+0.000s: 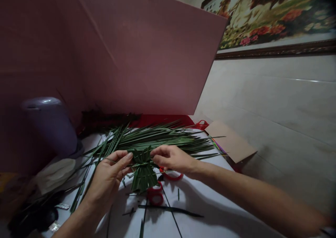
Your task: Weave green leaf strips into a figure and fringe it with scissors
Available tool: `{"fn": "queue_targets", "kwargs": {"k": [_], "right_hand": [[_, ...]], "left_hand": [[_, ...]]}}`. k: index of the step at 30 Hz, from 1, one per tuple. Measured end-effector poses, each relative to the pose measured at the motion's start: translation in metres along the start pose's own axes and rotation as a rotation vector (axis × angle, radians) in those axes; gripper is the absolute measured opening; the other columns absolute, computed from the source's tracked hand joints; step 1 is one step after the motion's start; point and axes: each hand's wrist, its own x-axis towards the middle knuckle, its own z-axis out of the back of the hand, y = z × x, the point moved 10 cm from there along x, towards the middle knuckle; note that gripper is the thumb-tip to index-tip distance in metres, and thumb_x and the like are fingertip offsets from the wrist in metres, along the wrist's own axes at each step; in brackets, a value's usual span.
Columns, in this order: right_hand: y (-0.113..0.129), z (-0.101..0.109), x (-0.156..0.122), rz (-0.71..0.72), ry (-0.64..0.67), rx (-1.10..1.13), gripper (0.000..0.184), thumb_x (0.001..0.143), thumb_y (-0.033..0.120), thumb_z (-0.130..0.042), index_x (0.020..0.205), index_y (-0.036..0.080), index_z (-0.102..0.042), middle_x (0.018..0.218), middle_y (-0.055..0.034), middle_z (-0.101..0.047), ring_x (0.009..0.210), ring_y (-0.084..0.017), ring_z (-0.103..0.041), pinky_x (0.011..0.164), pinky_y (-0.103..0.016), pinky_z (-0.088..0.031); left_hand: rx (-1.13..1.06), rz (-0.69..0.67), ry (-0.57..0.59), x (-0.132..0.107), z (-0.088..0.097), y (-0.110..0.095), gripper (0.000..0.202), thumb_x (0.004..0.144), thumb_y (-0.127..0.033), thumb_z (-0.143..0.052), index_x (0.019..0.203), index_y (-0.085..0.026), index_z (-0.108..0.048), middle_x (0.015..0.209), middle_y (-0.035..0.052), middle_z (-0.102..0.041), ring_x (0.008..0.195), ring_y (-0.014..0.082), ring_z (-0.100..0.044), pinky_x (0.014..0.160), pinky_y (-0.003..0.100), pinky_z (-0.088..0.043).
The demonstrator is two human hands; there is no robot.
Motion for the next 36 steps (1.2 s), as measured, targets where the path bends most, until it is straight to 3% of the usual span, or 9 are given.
{"fn": "queue_targets", "kwargs": {"k": [3,7,10,13,16,19,22,26,36], "right_hand": [[0.008,-0.024,0.015,0.110,-0.016,0.114,0.028,0.069,0.039,-0.067,0.069,0.013,-0.058,0.059,0.0033,-0.050,0.052,-0.007,-0.042,0.048,-0.019,-0.031],[0.005,-0.026,0.024,0.137,-0.102,0.195,0.028,0.067,0.030,-0.064,0.052,0.016,-0.045,0.048,0.0067,-0.041,0.045,-0.006,-0.033,0.044,-0.020,-0.025],[0.003,-0.019,0.023,0.157,-0.162,0.231,0.027,0.067,0.027,-0.064,0.053,0.016,-0.044,0.048,0.0074,-0.038,0.046,-0.005,-0.031,0.045,-0.020,-0.025],[0.000,-0.016,0.020,0.164,-0.155,0.215,0.032,0.069,0.036,-0.065,0.053,0.015,-0.046,0.050,0.0065,-0.040,0.048,-0.006,-0.035,0.047,-0.020,-0.029],[-0.005,-0.013,0.019,0.148,-0.114,0.173,0.038,0.072,0.050,-0.060,0.065,0.013,-0.057,0.056,0.0028,-0.050,0.051,-0.008,-0.044,0.049,-0.021,-0.033],[-0.013,-0.002,0.019,0.149,-0.154,0.195,0.039,0.074,0.050,-0.059,0.081,0.012,-0.062,0.070,-0.0021,-0.060,0.061,-0.011,-0.052,0.056,-0.022,-0.039],[-0.021,0.002,0.019,0.168,-0.188,0.271,0.029,0.068,0.037,-0.070,0.081,0.013,-0.061,0.073,-0.0011,-0.060,0.067,-0.011,-0.054,0.064,-0.024,-0.042],[-0.025,0.000,0.018,0.190,-0.228,0.256,0.017,0.067,0.027,-0.069,0.070,0.014,-0.059,0.066,0.0023,-0.055,0.061,-0.010,-0.051,0.059,-0.023,-0.041],[-0.041,-0.004,0.017,-0.037,-0.229,0.438,0.025,0.062,0.034,-0.069,0.071,0.013,-0.057,0.054,0.0017,-0.059,0.044,-0.007,-0.047,0.046,-0.020,-0.035]], "left_hand": [[-0.026,-0.010,0.000,0.001,0.000,0.001,0.016,0.062,-0.022,-0.075,0.070,-0.016,-0.063,0.067,-0.0031,-0.065,0.061,0.0080,-0.059,0.054,0.016,-0.047],[-0.041,-0.019,-0.007,0.002,0.001,0.002,0.014,0.066,-0.025,-0.072,0.074,-0.017,-0.064,0.073,-0.0028,-0.067,0.064,0.0073,-0.059,0.056,0.014,-0.047],[0.018,0.035,0.055,0.000,-0.006,0.010,0.020,0.066,-0.027,-0.072,0.082,-0.018,-0.064,0.072,-0.0024,-0.067,0.063,0.0082,-0.059,0.059,0.017,-0.048],[0.091,0.146,0.145,-0.004,-0.016,0.025,0.019,0.063,-0.022,-0.074,0.077,-0.016,-0.063,0.065,-0.0001,-0.067,0.059,0.0126,-0.061,0.057,0.023,-0.049],[0.093,0.175,0.064,-0.003,-0.009,0.028,0.018,0.061,-0.020,-0.075,0.068,-0.015,-0.060,0.060,-0.0005,-0.066,0.053,0.0126,-0.060,0.051,0.023,-0.049],[0.093,0.192,0.031,-0.002,-0.007,0.028,0.018,0.060,-0.021,-0.075,0.065,-0.015,-0.058,0.059,-0.0003,-0.065,0.052,0.0126,-0.060,0.049,0.023,-0.049],[0.091,0.218,0.020,-0.003,-0.008,0.031,0.020,0.060,-0.020,-0.075,0.071,-0.015,-0.059,0.063,0.0010,-0.067,0.055,0.0150,-0.062,0.052,0.026,-0.051],[0.095,0.232,0.034,-0.006,-0.013,0.036,0.022,0.059,-0.023,-0.076,0.071,-0.016,-0.059,0.061,0.0006,-0.068,0.050,0.0142,-0.060,0.048,0.026,-0.050],[0.089,0.185,-0.064,-0.002,-0.006,0.038,0.033,0.051,-0.020,-0.080,0.075,-0.017,-0.057,0.063,0.0010,-0.070,0.055,0.0168,-0.064,0.050,0.026,-0.052]]}}
